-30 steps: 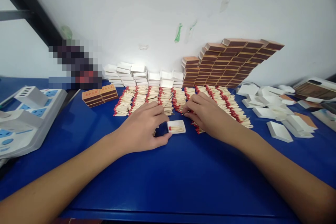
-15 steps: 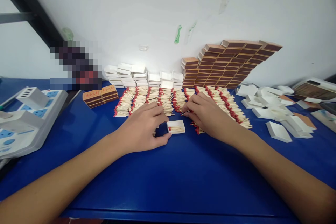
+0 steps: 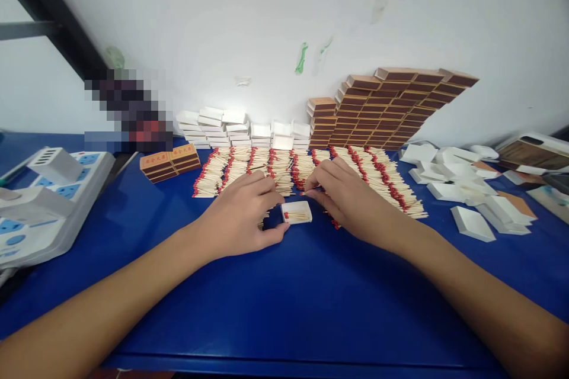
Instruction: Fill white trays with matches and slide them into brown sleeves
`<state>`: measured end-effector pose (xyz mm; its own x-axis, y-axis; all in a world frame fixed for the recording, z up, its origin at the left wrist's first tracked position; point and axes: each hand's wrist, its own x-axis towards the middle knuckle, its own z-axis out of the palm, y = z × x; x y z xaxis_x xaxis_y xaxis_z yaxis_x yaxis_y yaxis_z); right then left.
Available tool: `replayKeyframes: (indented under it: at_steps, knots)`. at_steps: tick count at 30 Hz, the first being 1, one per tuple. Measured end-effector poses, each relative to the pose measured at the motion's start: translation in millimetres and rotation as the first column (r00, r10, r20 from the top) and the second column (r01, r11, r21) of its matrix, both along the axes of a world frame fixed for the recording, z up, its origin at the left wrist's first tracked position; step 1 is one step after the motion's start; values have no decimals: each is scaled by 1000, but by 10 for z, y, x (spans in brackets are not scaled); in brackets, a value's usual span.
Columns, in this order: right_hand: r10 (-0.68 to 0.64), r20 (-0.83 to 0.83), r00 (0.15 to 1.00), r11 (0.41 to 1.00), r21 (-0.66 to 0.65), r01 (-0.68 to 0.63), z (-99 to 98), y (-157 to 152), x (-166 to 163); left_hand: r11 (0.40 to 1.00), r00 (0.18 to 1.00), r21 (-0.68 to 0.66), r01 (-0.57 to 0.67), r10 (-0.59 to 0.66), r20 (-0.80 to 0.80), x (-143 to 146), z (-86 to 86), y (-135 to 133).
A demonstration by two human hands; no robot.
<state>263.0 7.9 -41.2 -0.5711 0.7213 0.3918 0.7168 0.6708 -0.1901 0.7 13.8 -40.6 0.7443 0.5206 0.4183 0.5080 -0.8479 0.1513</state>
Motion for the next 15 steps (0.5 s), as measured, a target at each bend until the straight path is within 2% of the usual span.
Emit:
replayKeyframes:
  at_steps: [3,8,11,15]
  knots:
    - [14,-22,1000,1000,-2,-14,44,-133,-114,1000,1000,-2,-25,25,-11,5,9,-5]
    - [30,84,996,999,28,-33,25,-250,-240,999,999,-19,-38,37,-18,14,21,-8]
    - [25,54,998,998,49,-28,33,-182,-155,999,1000,-25,-26,26,-8,12,17,-6]
    - [-45,49,998,992,120,38,15,-18,30,1000,1000,-19,-8,8,3,7,6,-9]
